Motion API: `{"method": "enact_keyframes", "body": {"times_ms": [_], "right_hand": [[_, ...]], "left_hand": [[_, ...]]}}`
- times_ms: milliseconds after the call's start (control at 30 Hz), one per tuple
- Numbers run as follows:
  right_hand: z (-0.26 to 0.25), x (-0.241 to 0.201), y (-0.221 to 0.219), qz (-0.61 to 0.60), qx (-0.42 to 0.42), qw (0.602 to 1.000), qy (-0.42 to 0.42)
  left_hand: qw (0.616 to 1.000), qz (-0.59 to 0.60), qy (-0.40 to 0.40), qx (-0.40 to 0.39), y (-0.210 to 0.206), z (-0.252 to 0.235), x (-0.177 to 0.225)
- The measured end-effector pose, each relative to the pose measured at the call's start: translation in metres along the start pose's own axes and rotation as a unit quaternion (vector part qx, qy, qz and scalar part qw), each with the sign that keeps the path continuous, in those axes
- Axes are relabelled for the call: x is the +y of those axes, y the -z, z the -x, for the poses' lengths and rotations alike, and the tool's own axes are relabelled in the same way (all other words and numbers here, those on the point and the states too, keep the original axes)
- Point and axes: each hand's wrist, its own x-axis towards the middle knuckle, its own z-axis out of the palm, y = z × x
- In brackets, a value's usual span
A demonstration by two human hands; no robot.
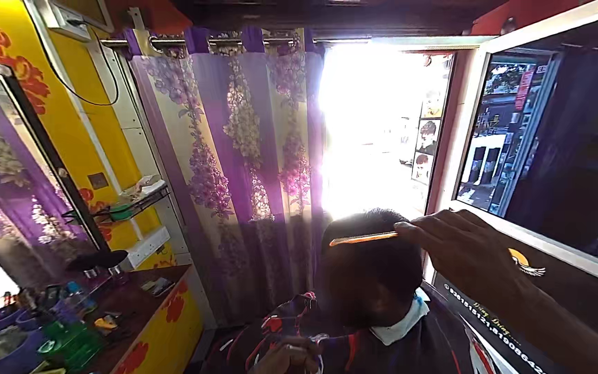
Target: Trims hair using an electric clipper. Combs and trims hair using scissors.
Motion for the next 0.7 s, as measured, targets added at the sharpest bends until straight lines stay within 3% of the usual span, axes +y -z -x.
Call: {"method": "enact_keyframes", "body": {"times_ms": [133,267,367,433,567,700], "right_hand": [[-0.011,0.008,-0.016,0.041,-0.058,0.996,0.058],[-0.035,0.034,-0.034,0.046,-0.092,0.992,0.073],[-0.054,0.059,-0.056,-0.005,-0.151,0.988,0.012],[-0.06,0.074,-0.067,-0.034,-0.248,0.966,-0.059],[-0.07,0.099,-0.087,-0.096,-0.503,0.837,-0.192],[-0.034,0.119,-0.117,-0.22,-0.579,0.717,-0.32]], "left_hand": [[0.977,-0.102,-0.185,-0.04,-0.004,-0.057,-0.007],[0.908,-0.216,-0.345,-0.102,-0.012,-0.142,-0.002],[0.908,-0.237,-0.309,-0.155,-0.012,-0.212,-0.013],[0.922,-0.193,-0.261,-0.209,-0.008,-0.249,-0.027],[0.958,-0.075,-0.043,-0.275,0.002,-0.282,-0.028],[0.948,-0.048,0.021,-0.315,0.002,-0.299,-0.037]]}}
